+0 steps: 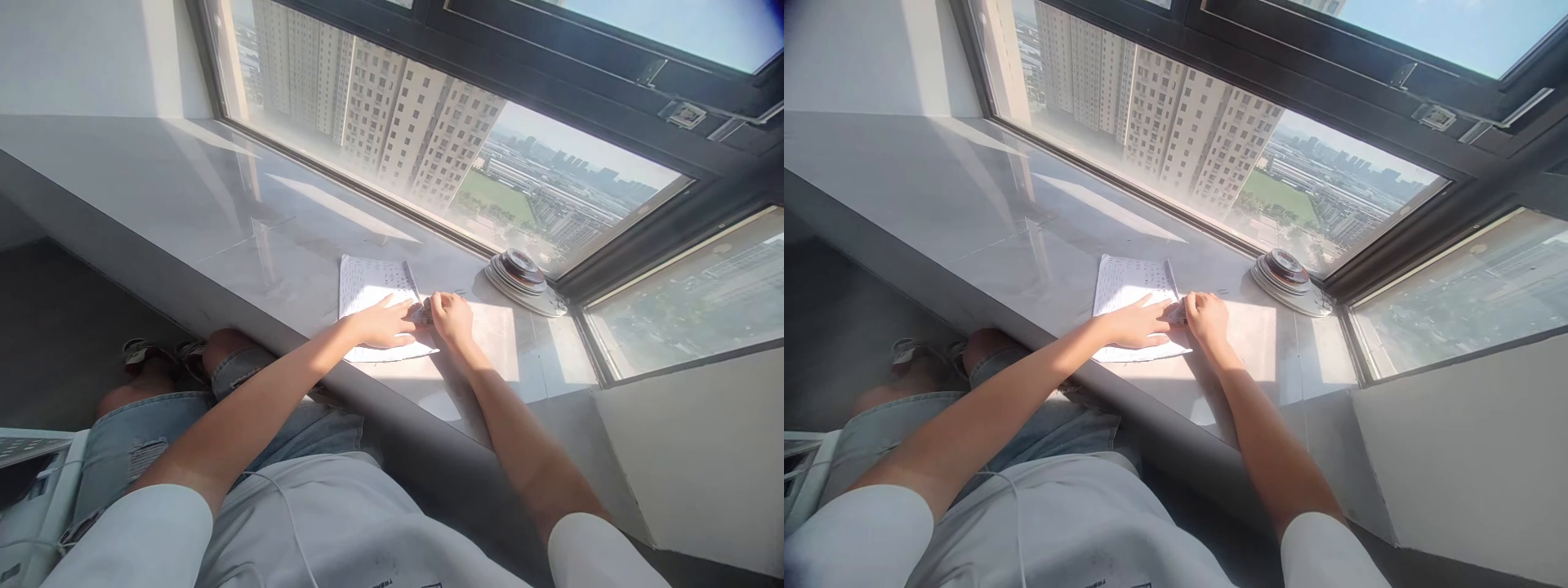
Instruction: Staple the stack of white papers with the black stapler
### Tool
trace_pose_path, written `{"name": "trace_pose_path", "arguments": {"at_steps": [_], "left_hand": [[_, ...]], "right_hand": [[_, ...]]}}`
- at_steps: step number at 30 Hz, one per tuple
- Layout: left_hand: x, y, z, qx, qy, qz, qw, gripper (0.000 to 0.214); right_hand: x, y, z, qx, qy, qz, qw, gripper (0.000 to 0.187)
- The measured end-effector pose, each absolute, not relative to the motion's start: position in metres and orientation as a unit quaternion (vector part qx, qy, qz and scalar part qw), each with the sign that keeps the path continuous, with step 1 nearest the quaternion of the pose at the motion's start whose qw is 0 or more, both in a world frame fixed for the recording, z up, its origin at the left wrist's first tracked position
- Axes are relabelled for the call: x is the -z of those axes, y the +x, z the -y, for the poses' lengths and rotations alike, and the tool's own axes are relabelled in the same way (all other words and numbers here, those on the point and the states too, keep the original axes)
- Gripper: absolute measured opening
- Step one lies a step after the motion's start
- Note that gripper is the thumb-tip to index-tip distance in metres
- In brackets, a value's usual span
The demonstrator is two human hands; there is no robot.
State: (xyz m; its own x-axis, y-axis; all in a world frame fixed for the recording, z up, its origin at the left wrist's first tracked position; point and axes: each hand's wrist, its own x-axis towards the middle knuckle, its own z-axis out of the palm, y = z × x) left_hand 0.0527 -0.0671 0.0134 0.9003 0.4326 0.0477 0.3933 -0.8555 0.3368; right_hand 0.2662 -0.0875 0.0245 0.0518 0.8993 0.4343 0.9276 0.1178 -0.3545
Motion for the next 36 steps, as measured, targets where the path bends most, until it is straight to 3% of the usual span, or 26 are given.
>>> {"name": "trace_pose_path", "arguments": {"at_steps": [36], "left_hand": [[-0.0138,0.0526,0.0677,-0.057,0.963,-0.21,0.159,0.053]], "right_hand": [[-0.023,0.2661,0.086,0.073,-0.66,0.707,0.241,0.042]]}}
